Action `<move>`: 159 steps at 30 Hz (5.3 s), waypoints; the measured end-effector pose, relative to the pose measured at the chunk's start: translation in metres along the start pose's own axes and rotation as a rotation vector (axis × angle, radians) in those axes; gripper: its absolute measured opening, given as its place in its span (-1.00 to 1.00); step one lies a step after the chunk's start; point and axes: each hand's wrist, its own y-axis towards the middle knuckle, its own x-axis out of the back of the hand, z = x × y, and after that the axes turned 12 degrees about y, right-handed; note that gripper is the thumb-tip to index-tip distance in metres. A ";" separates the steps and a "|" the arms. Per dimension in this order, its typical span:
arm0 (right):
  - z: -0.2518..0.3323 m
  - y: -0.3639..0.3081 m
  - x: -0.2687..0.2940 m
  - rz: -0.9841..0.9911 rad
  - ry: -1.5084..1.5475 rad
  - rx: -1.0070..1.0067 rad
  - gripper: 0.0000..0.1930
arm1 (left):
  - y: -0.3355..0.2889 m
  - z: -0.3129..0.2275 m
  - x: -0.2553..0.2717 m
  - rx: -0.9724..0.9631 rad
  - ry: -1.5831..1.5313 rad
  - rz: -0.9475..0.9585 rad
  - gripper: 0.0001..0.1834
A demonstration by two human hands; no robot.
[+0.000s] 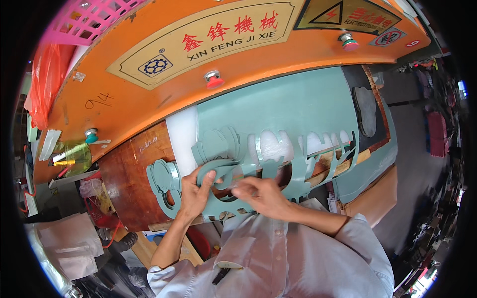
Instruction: The person places light-blue plastic sheets into an orange industrial machine, runs them through rollers, and then removes the processed material. They peel away excess plastic from the cut shapes and stack the finished pieces on the machine's side table.
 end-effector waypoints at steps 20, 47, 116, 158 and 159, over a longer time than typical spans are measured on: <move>-0.055 0.007 0.040 0.018 -0.427 -0.017 -0.75 | 0.019 -0.141 0.127 -0.410 0.075 -0.607 -0.64; 0.029 0.144 -0.186 0.633 -0.382 0.725 -0.68 | -0.181 0.006 0.187 0.022 0.264 -0.474 -0.71; -0.033 0.133 -0.205 0.500 -1.002 0.669 -0.14 | -0.109 0.182 0.100 0.338 0.251 -0.811 -0.56; -0.051 0.184 -0.221 0.508 -0.935 0.613 -0.57 | -0.108 0.159 0.077 0.319 0.723 -0.646 0.29; -0.052 0.185 -0.220 0.497 -0.927 0.571 -0.57 | -0.107 0.159 0.076 0.344 0.691 -0.638 0.29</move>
